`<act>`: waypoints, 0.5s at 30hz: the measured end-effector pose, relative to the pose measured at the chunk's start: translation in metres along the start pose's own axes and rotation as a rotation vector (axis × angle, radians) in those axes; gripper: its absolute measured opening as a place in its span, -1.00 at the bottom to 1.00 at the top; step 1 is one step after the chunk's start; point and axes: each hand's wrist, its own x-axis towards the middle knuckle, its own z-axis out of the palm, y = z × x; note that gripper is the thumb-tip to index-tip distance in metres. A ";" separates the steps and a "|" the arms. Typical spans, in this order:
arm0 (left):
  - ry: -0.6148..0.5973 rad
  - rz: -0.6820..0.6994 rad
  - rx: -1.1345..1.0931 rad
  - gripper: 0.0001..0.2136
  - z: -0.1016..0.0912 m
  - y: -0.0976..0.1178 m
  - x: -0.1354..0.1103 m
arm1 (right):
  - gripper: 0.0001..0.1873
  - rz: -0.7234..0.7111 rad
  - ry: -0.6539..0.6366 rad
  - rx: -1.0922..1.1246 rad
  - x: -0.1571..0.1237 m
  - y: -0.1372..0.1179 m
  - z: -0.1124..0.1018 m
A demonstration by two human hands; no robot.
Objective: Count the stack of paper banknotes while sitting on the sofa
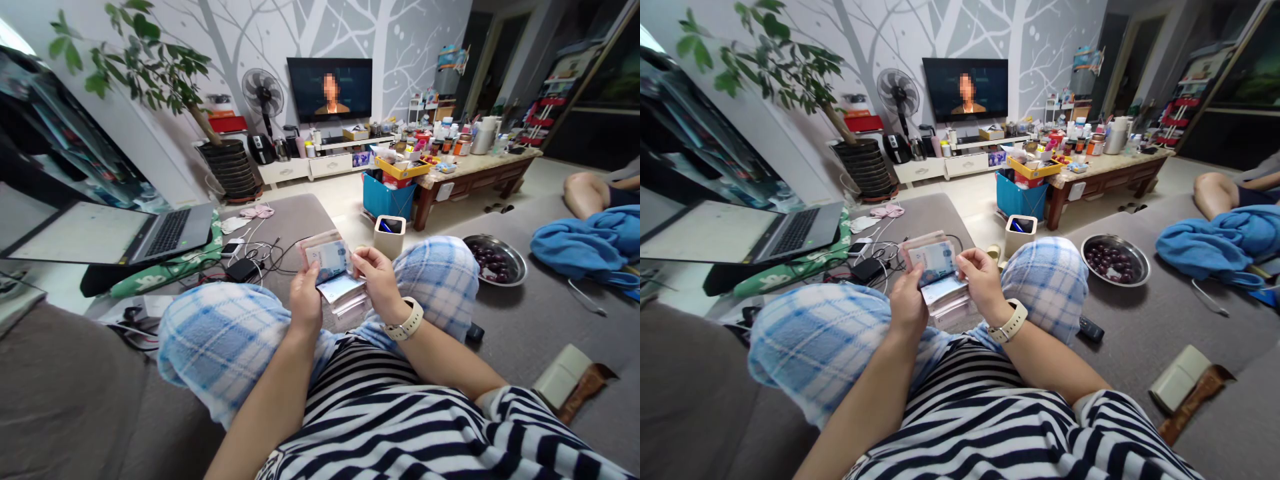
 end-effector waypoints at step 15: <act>-0.089 -0.025 0.001 -0.62 0.003 0.008 -0.006 | -0.79 0.009 0.005 -0.025 0.000 0.000 0.000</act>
